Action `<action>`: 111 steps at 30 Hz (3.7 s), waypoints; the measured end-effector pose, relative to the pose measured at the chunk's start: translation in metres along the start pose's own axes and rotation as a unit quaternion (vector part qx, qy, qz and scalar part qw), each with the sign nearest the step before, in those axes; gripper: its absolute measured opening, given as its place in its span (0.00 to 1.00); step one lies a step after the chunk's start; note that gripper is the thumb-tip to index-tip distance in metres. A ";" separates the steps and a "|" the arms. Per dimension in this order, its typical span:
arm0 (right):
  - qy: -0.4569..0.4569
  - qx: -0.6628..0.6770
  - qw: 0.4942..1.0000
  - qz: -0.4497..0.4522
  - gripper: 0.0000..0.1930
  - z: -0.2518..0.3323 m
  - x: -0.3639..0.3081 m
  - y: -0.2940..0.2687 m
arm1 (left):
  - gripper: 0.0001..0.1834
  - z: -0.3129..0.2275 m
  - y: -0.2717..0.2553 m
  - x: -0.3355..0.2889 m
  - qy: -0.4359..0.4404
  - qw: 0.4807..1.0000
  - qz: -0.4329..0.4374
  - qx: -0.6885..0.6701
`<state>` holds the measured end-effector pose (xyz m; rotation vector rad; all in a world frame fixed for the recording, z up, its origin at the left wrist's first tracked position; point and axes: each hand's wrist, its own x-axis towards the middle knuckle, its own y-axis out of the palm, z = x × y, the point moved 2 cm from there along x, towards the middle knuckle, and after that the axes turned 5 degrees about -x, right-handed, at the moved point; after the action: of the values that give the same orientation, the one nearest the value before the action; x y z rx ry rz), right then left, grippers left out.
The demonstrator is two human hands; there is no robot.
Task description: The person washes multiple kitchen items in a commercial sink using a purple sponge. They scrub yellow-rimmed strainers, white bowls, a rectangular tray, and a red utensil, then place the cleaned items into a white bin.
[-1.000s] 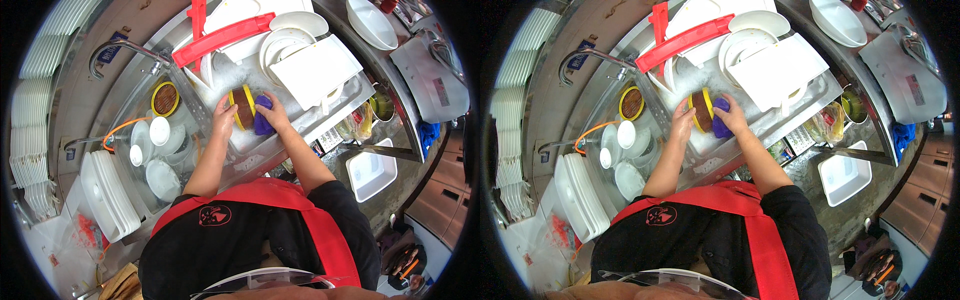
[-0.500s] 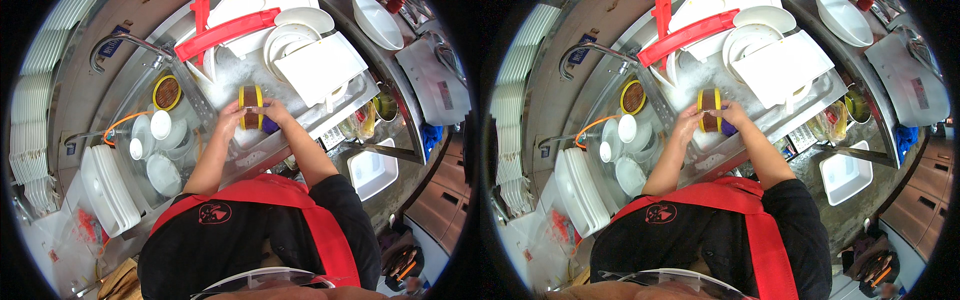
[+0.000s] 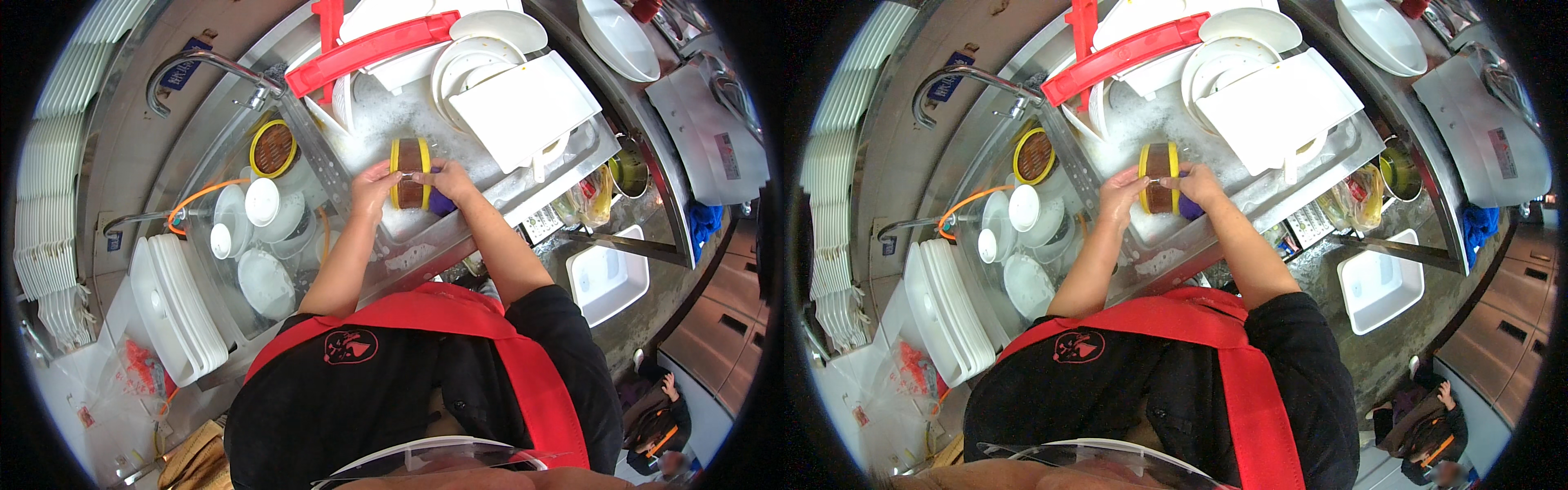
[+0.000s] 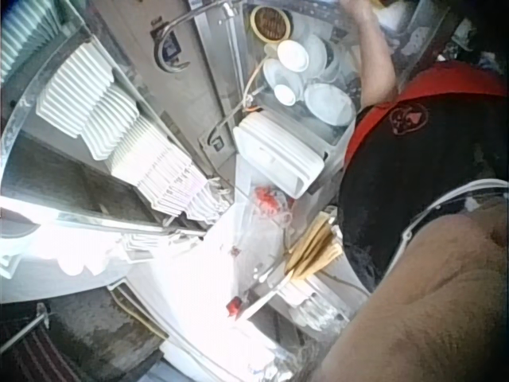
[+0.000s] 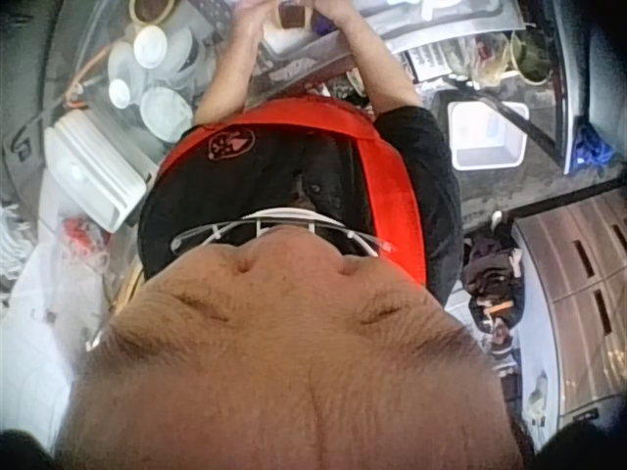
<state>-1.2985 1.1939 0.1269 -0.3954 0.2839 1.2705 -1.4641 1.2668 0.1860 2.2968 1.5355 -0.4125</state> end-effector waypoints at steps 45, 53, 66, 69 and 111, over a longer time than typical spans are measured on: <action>0.010 0.211 0.977 0.013 0.16 0.012 -0.016 0.008 | 0.30 0.014 0.003 -0.001 0.035 0.988 0.099 0.109; -0.016 0.170 0.983 -0.062 0.17 0.023 -0.019 0.020 | 0.20 0.024 0.020 -0.019 0.161 0.940 -0.022 0.299; 0.090 -0.627 0.768 0.095 0.27 -0.024 0.017 0.023 | 0.38 -0.012 -0.023 0.014 0.055 0.947 -0.219 -0.226; 0.047 -0.586 0.806 0.063 0.26 -0.017 0.028 0.011 | 0.34 -0.021 -0.021 0.019 0.069 0.941 -0.204 -0.260; -0.284 -0.329 0.899 -0.063 0.15 0.103 -0.051 0.024 | 0.26 -0.060 0.001 0.023 0.119 0.948 -0.126 -0.265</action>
<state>-1.3362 1.2011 0.2376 -0.5795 -0.6811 1.2720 -1.4514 1.3114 0.2302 1.7854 1.7936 0.2143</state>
